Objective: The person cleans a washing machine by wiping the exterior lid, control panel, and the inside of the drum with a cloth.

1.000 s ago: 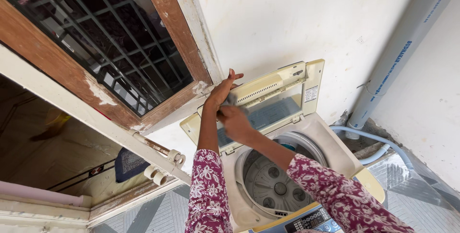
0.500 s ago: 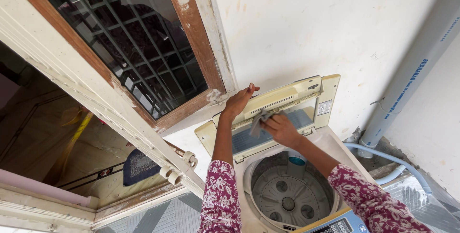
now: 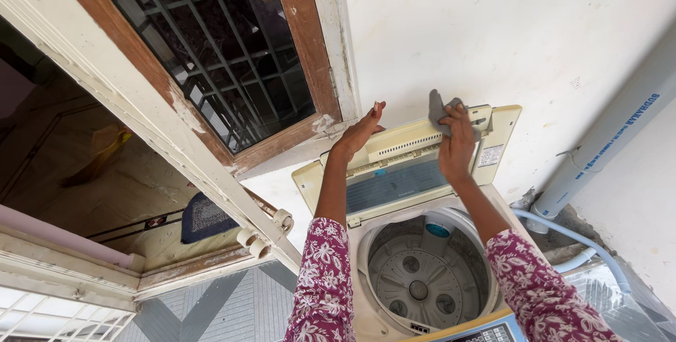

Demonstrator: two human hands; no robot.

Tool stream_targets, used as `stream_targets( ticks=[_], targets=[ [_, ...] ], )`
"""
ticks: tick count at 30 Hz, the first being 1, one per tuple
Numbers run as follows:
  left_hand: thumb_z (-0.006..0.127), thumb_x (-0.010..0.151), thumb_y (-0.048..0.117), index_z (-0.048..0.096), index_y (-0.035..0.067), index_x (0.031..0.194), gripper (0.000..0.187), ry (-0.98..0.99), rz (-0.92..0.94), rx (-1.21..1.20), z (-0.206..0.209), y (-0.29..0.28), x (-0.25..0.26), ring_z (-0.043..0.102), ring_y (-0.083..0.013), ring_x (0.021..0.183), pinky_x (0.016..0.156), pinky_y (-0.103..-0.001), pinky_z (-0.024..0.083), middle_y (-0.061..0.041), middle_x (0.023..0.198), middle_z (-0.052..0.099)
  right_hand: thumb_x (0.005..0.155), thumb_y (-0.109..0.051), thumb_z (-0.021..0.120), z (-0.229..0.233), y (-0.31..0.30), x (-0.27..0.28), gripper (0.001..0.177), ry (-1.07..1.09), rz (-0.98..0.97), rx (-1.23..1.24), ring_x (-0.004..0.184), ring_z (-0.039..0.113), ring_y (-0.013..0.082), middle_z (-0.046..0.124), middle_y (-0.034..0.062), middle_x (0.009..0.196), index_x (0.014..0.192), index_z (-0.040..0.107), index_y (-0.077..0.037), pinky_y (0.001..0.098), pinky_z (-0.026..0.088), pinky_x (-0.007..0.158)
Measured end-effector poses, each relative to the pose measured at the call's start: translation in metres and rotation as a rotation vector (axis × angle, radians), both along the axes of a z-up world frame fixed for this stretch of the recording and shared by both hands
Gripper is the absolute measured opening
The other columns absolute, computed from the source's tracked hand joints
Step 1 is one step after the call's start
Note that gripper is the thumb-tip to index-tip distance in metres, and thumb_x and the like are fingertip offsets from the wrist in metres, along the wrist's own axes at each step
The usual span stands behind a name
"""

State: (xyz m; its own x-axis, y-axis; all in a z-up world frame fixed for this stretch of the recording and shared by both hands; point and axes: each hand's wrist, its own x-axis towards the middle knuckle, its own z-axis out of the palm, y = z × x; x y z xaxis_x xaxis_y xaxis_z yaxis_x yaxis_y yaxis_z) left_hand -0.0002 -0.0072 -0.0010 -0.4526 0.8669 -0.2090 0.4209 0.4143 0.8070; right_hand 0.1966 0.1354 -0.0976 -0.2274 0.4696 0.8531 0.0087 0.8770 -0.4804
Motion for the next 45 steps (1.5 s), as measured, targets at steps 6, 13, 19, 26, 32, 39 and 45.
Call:
stream_targets(
  ticks=[6, 13, 19, 26, 32, 39, 45],
  targets=[
    [0.007, 0.063, 0.101, 0.024, 0.033, 0.162, 0.121, -0.080, -0.041, 0.126, -0.006, 0.006, -0.016, 0.008, -0.0291, 0.158, 0.125, -0.057, 0.010, -0.005, 0.173, 0.013, 0.096, -0.011, 0.054, -0.008, -0.091, -0.054, 0.043, -0.289, 0.073, 0.343, 0.148, 0.045, 0.0348, 0.055, 0.0194, 0.152, 0.137, 0.064, -0.002, 0.0564, 0.024, 0.127],
    [0.009, 0.061, 0.099, 0.025, 0.033, 0.163, 0.122, -0.106, -0.026, 0.168, -0.004, -0.004, -0.015, 0.009, -0.0314, 0.158, 0.122, -0.057, 0.016, -0.006, 0.173, 0.012, 0.099, -0.025, 0.059, 0.009, -0.078, -0.051, 0.047, -0.434, 0.157, 0.550, 0.143, 0.048, 0.0330, 0.057, 0.0166, 0.148, 0.140, 0.061, -0.003, 0.0519, 0.033, 0.123],
    [0.011, 0.070, 0.094, 0.026, 0.036, 0.162, 0.110, 0.050, 0.019, 0.066, 0.002, -0.005, 0.005, 0.049, -0.0303, 0.145, 0.119, -0.049, 0.030, -0.011, 0.141, 0.068, 0.112, -0.042, 0.045, 0.027, 0.039, 0.012, 0.044, -0.444, -0.221, 0.346, 0.113, 0.056, 0.0320, 0.063, 0.0112, 0.115, 0.119, 0.068, -0.006, 0.0495, 0.040, 0.106],
    [0.043, 0.090, 0.079, 0.069, 0.018, 0.116, 0.072, 0.475, -0.002, 0.002, -0.003, -0.012, 0.042, 0.073, -0.0265, 0.092, 0.086, -0.044, 0.053, -0.009, 0.090, 0.076, 0.108, -0.035, 0.059, 0.046, 0.071, 0.048, 0.036, -0.572, -0.117, 0.096, 0.084, 0.052, 0.0281, 0.061, 0.0055, 0.082, 0.087, 0.070, -0.008, 0.0441, 0.040, 0.078],
    [0.052, 0.102, 0.057, 0.069, 0.006, 0.079, 0.058, 0.743, 0.021, 0.067, -0.007, -0.051, 0.115, 0.066, -0.0292, 0.065, 0.067, -0.045, 0.050, -0.013, 0.064, 0.068, 0.102, -0.026, 0.065, 0.031, 0.043, 0.079, 0.028, -0.449, -0.280, 0.119, 0.077, 0.052, 0.0291, 0.061, 0.0074, 0.076, 0.081, 0.066, -0.007, 0.0452, 0.037, 0.071],
    [0.063, 0.098, 0.047, 0.071, 0.003, 0.087, 0.047, 0.741, -0.063, 0.155, -0.052, -0.129, 0.232, 0.068, -0.0285, 0.069, 0.067, -0.046, 0.050, -0.014, 0.079, 0.070, 0.087, -0.014, 0.060, -0.034, -0.026, 0.186, 0.014, -0.260, -0.263, 0.188, 0.073, 0.045, 0.0307, 0.053, 0.0124, 0.075, 0.078, 0.059, -0.004, 0.0468, 0.033, 0.074],
    [0.081, 0.078, 0.055, 0.068, 0.007, 0.083, 0.050, 0.437, -0.281, -0.150, -0.162, -0.167, 0.285, 0.068, -0.0266, 0.069, 0.075, -0.044, 0.047, -0.011, 0.074, 0.071, 0.088, -0.015, 0.064, -0.113, -0.106, 0.271, 0.015, -0.420, -0.232, -0.030, 0.078, 0.050, 0.0335, 0.053, 0.0130, 0.079, 0.081, 0.060, -0.003, 0.0467, 0.036, 0.075]
  ],
)
